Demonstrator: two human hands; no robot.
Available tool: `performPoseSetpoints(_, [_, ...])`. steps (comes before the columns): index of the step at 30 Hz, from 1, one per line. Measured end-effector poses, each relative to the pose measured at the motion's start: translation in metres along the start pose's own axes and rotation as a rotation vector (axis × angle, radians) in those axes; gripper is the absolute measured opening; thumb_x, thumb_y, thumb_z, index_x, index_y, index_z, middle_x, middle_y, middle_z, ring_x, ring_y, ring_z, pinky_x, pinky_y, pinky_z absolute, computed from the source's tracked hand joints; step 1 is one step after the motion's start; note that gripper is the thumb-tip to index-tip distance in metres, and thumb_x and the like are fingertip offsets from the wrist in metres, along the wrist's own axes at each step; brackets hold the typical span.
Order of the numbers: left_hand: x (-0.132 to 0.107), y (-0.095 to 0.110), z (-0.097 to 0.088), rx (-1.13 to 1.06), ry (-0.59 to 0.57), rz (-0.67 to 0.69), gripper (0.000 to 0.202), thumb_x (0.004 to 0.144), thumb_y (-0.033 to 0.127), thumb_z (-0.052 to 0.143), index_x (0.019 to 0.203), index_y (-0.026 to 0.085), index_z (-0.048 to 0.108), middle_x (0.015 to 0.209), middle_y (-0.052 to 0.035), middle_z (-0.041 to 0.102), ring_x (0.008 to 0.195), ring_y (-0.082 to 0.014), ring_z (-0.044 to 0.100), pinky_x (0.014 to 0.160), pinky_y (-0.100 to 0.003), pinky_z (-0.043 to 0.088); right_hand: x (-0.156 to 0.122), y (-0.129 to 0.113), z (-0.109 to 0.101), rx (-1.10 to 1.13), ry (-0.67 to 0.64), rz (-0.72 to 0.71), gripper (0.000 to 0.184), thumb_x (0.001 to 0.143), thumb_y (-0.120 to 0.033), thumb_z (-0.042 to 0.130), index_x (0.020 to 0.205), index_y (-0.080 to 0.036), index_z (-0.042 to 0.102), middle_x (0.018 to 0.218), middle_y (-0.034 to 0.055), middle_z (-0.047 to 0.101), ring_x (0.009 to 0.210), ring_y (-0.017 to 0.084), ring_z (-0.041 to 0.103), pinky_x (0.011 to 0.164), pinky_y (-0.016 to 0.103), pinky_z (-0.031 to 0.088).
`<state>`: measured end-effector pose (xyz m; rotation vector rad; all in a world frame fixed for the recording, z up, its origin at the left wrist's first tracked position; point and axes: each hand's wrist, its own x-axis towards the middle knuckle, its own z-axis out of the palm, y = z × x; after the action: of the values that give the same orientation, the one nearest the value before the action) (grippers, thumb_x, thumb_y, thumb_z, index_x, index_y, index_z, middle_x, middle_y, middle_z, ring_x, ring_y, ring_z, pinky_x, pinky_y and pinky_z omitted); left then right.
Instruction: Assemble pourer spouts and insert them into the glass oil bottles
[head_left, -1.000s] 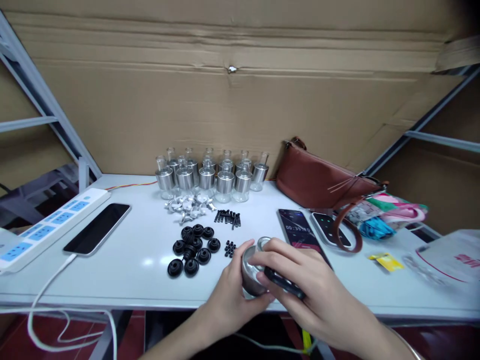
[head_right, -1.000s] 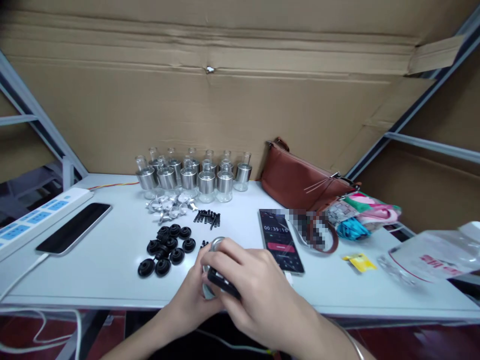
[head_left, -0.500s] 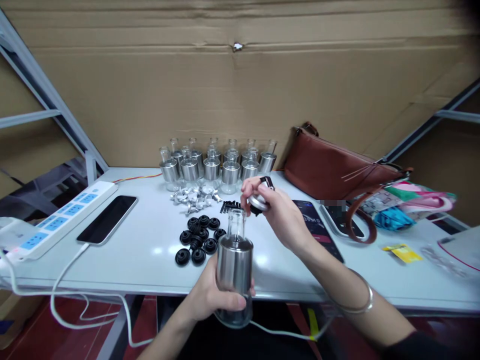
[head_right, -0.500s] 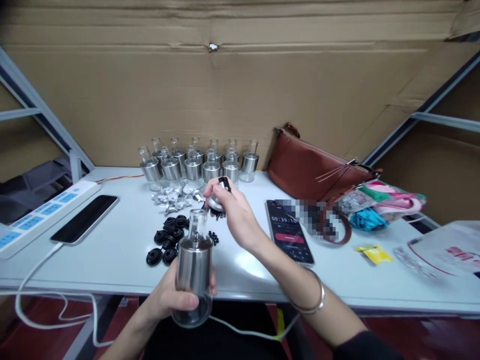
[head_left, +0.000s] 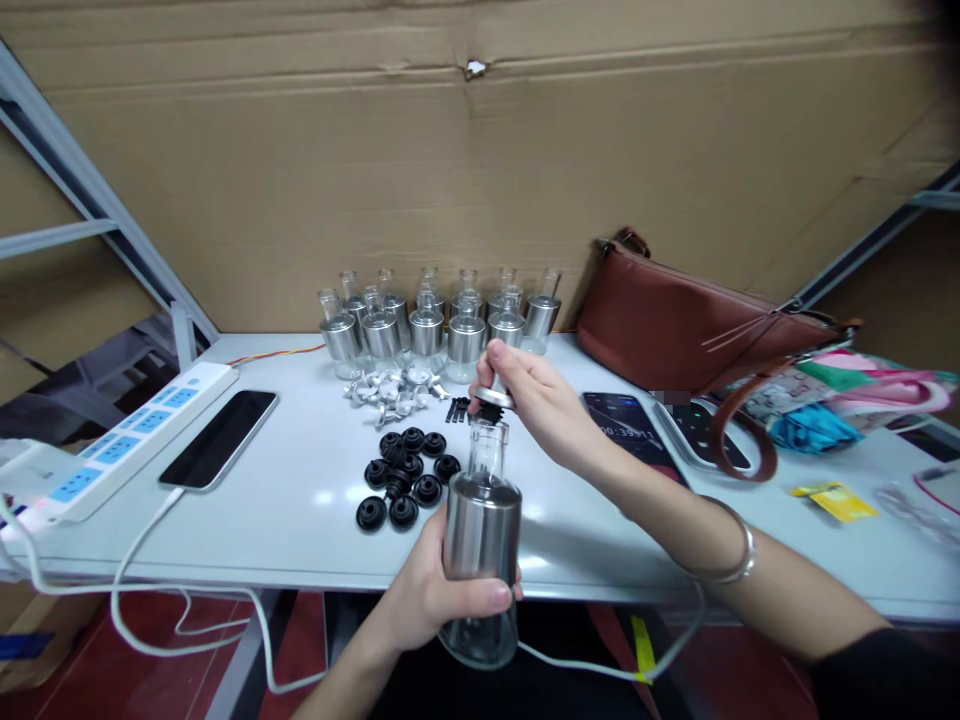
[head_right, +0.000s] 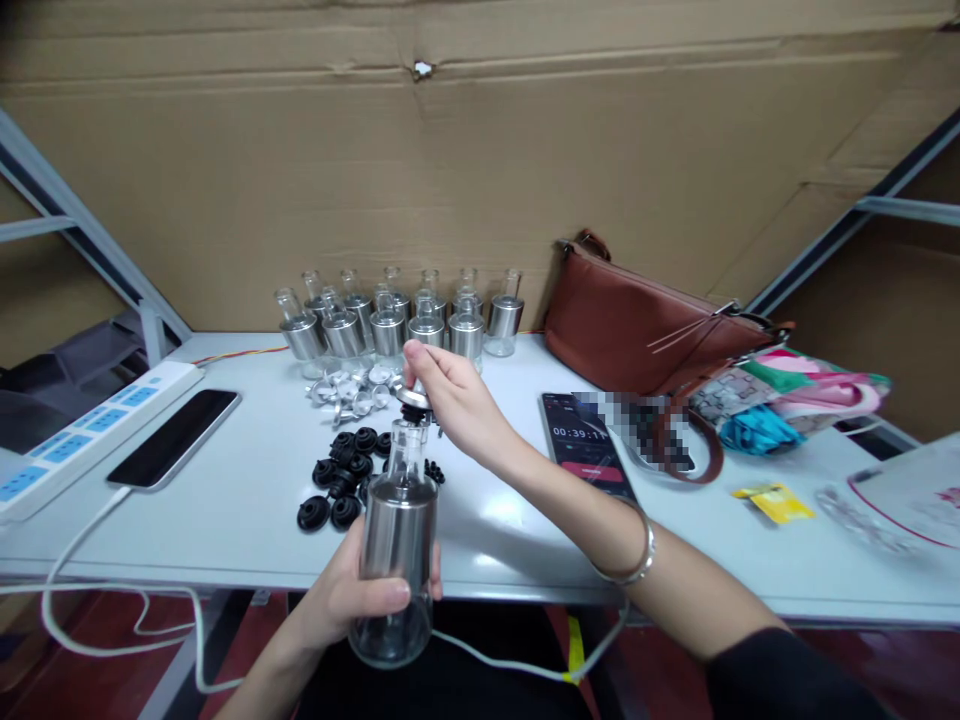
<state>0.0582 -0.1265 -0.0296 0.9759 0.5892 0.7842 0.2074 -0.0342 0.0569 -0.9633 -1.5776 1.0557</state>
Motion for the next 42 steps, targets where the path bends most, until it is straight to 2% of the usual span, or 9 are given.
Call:
performPoseSetpoints(4, [0.001, 0.003, 0.002, 0.023, -0.018, 0.008, 0.058, 0.061, 0.036, 0.079, 0.104, 0.012, 0.050, 0.075, -0.0059, 0.064, 0.069, -0.0181, 0.062, 0.064, -0.028, 0.049, 0.003, -0.001, 0.005, 0.123, -0.053, 0.062, 0.062, 0.080, -0.077, 0.033, 0.058, -0.020, 0.047, 0.052, -0.0015, 0.048, 0.052, 0.012, 0.048, 0.052, 0.025, 0.038])
performPoseSetpoints(9, [0.001, 0.003, 0.003, 0.002, 0.018, 0.021, 0.059, 0.060, 0.038, 0.078, 0.105, 0.011, 0.050, 0.074, -0.0060, 0.064, 0.067, -0.0186, 0.062, 0.063, -0.029, 0.049, 0.005, 0.001, 0.010, 0.192, -0.007, 0.096, 0.060, 0.077, -0.078, 0.038, 0.058, -0.021, 0.045, 0.048, -0.0028, 0.048, 0.049, 0.012, 0.051, 0.051, 0.026, 0.041])
performPoseSetpoints(16, [0.000, 0.001, 0.004, 0.007, 0.066, -0.002, 0.066, 0.058, 0.038, 0.079, 0.110, 0.011, 0.048, 0.076, -0.0049, 0.062, 0.068, -0.0200, 0.062, 0.063, -0.030, 0.048, 0.001, 0.004, 0.010, 0.170, -0.038, 0.047, 0.049, 0.077, -0.067, 0.052, 0.060, -0.021, 0.045, 0.047, -0.0047, 0.047, 0.047, 0.011, 0.050, 0.048, 0.024, 0.036])
performPoseSetpoints(21, [-0.001, 0.000, 0.004, 0.059, 0.076, 0.030, 0.065, 0.059, 0.039, 0.079, 0.111, 0.011, 0.050, 0.078, -0.0045, 0.061, 0.068, -0.0187, 0.060, 0.064, -0.029, 0.047, 0.000, 0.003, 0.008, 0.095, -0.070, 0.030, 0.047, 0.080, -0.062, 0.050, 0.060, -0.021, 0.044, 0.055, -0.0029, 0.051, 0.055, 0.012, 0.054, 0.055, 0.026, 0.039])
performPoseSetpoints(24, [-0.001, -0.001, 0.004, 0.075, 0.074, 0.044, 0.063, 0.062, 0.040, 0.078, 0.111, 0.012, 0.050, 0.079, -0.0045, 0.060, 0.070, -0.0179, 0.059, 0.065, -0.029, 0.046, 0.000, 0.005, 0.007, 0.030, -0.079, -0.019, 0.046, 0.083, -0.060, 0.047, 0.060, -0.021, 0.044, 0.055, -0.0025, 0.049, 0.056, 0.012, 0.050, 0.057, 0.026, 0.037])
performPoseSetpoints(30, [0.000, 0.000, 0.005, 0.071, 0.075, 0.048, 0.065, 0.061, 0.041, 0.078, 0.112, 0.012, 0.049, 0.080, -0.0043, 0.060, 0.071, -0.0175, 0.058, 0.066, -0.028, 0.045, -0.001, 0.009, 0.009, -0.065, -0.034, -0.116, 0.048, 0.086, -0.058, 0.044, 0.056, -0.020, 0.044, 0.057, -0.0030, 0.039, 0.054, 0.011, 0.034, 0.054, 0.027, 0.028])
performPoseSetpoints(38, [0.000, 0.001, 0.007, 0.073, 0.042, 0.053, 0.059, 0.063, 0.038, 0.078, 0.108, 0.014, 0.050, 0.082, -0.0037, 0.058, 0.071, -0.0162, 0.056, 0.066, -0.028, 0.043, -0.002, 0.006, 0.005, -0.074, -0.151, -0.132, 0.043, 0.086, -0.050, 0.046, 0.056, -0.020, 0.043, 0.056, -0.0038, 0.038, 0.053, 0.010, 0.033, 0.054, 0.028, 0.028])
performPoseSetpoints(42, [0.001, 0.003, 0.009, 0.090, 0.019, 0.053, 0.058, 0.063, 0.038, 0.079, 0.107, 0.015, 0.050, 0.083, -0.0029, 0.058, 0.073, -0.0160, 0.056, 0.069, -0.028, 0.043, -0.002, 0.005, 0.002, -0.028, -0.239, -0.087, 0.043, 0.086, -0.051, 0.047, 0.056, -0.020, 0.043, 0.053, -0.0044, 0.038, 0.050, 0.010, 0.032, 0.050, 0.027, 0.026])
